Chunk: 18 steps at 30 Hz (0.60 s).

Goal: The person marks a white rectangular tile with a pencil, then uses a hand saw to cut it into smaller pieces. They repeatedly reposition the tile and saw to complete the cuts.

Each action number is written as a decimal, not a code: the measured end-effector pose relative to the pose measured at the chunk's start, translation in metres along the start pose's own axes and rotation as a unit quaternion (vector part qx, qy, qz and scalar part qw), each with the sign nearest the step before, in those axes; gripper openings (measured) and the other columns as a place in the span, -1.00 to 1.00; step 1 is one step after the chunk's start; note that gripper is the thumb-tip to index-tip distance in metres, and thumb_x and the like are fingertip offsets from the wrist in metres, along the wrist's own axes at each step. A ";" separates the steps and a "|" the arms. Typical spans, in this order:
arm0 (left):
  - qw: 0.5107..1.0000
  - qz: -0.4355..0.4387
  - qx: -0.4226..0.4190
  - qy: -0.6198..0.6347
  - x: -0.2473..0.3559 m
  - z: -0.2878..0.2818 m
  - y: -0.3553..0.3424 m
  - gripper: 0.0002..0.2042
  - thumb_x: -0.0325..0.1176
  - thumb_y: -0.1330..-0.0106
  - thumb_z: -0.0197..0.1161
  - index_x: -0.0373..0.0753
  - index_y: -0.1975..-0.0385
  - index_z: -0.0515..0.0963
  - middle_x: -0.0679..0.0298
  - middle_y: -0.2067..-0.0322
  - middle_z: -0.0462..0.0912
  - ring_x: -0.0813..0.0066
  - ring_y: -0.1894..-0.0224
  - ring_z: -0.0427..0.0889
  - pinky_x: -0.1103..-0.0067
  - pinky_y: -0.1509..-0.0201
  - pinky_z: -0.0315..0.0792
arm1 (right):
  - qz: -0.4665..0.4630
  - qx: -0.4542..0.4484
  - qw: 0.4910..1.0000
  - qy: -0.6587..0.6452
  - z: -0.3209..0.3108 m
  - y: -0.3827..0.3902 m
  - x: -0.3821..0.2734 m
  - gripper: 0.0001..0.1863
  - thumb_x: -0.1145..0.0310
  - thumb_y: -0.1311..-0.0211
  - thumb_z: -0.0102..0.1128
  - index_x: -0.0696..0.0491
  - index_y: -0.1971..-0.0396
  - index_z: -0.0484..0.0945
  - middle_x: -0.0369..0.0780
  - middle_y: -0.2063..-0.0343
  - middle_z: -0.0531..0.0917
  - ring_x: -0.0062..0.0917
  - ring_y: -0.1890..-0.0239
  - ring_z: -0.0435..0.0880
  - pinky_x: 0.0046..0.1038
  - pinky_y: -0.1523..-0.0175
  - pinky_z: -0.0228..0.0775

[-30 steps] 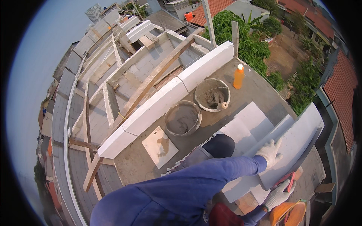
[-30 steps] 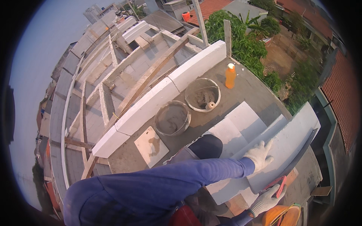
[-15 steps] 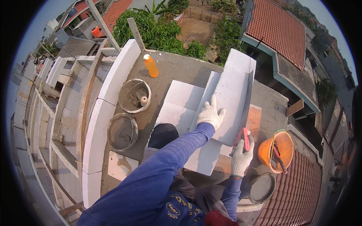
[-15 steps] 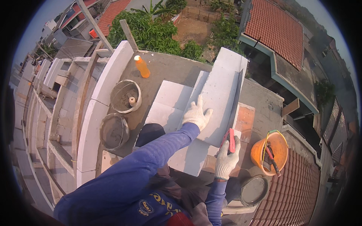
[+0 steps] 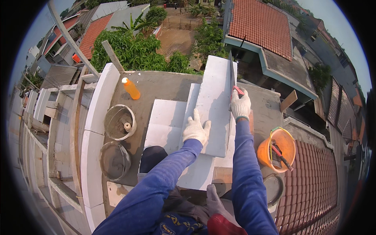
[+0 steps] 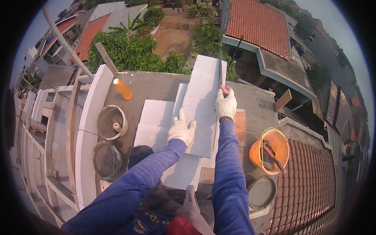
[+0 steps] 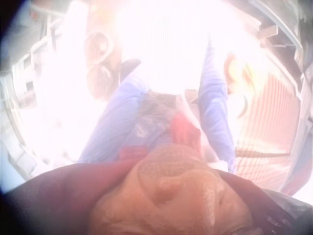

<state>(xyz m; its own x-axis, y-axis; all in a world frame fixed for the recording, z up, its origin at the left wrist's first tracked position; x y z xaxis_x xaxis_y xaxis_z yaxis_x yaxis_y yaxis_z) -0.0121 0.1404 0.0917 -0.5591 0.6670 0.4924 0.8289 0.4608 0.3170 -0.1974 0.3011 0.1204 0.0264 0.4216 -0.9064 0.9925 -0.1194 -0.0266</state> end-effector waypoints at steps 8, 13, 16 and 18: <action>1.000 0.003 0.010 -0.017 0.001 0.003 -0.001 -0.03 0.32 -0.73 0.19 -0.09 -0.93 0.00 -0.23 -0.50 0.57 -0.26 -0.39 0.80 -0.03 -0.37 0.77 | 0.042 0.005 0.999 0.008 -0.055 0.162 0.039 -0.45 0.17 -0.72 0.40 0.03 -0.56 0.62 0.10 -0.17 0.91 -0.06 -0.18 0.96 -0.13 -0.32 0.75; 0.999 0.014 0.020 -0.021 -0.005 0.010 -0.004 -0.01 0.32 -0.72 0.20 -0.11 -0.92 0.00 -0.25 -0.49 0.58 -0.27 -0.38 0.81 -0.03 -0.37 0.76 | 0.194 -0.004 0.981 -0.012 -0.124 0.385 0.065 -0.39 0.36 -0.66 0.44 0.00 -0.62 0.56 0.07 -0.21 0.90 -0.16 -0.14 0.99 -0.18 -0.28 0.78; 1.000 0.019 0.021 -0.013 -0.005 0.009 -0.004 0.00 0.32 -0.71 0.21 -0.13 -0.92 0.01 -0.28 -0.50 0.56 -0.30 -0.36 0.81 -0.04 -0.35 0.75 | 0.174 -0.006 0.981 0.090 -0.135 0.424 0.061 -0.38 0.38 -0.64 0.45 -0.01 -0.61 0.56 0.06 -0.24 0.90 -0.18 -0.24 0.98 -0.20 -0.32 0.78; 1.000 0.020 0.014 -0.015 -0.004 0.006 -0.004 0.00 0.31 -0.71 0.21 -0.14 -0.92 0.00 -0.29 -0.50 0.56 -0.31 -0.36 0.80 -0.04 -0.37 0.75 | 0.055 0.024 0.996 0.069 -0.123 0.380 0.049 -0.39 0.39 -0.66 0.43 0.01 -0.62 0.55 0.03 -0.20 0.91 -0.16 -0.16 0.99 -0.19 -0.28 0.79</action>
<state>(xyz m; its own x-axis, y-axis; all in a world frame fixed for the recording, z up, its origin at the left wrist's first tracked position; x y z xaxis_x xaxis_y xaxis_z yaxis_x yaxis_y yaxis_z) -0.0128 0.1394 0.0837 -0.5259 0.7019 0.4804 0.8502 0.4491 0.2747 0.1962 0.3869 0.1173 0.1545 0.5224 -0.8386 0.9760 -0.2127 0.0473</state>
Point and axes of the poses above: each hand's wrist, its own y-axis away from the middle knuckle, its own z-axis out of the palm, x = y × z, the point moved 2 cm from there along -y, towards the middle knuckle
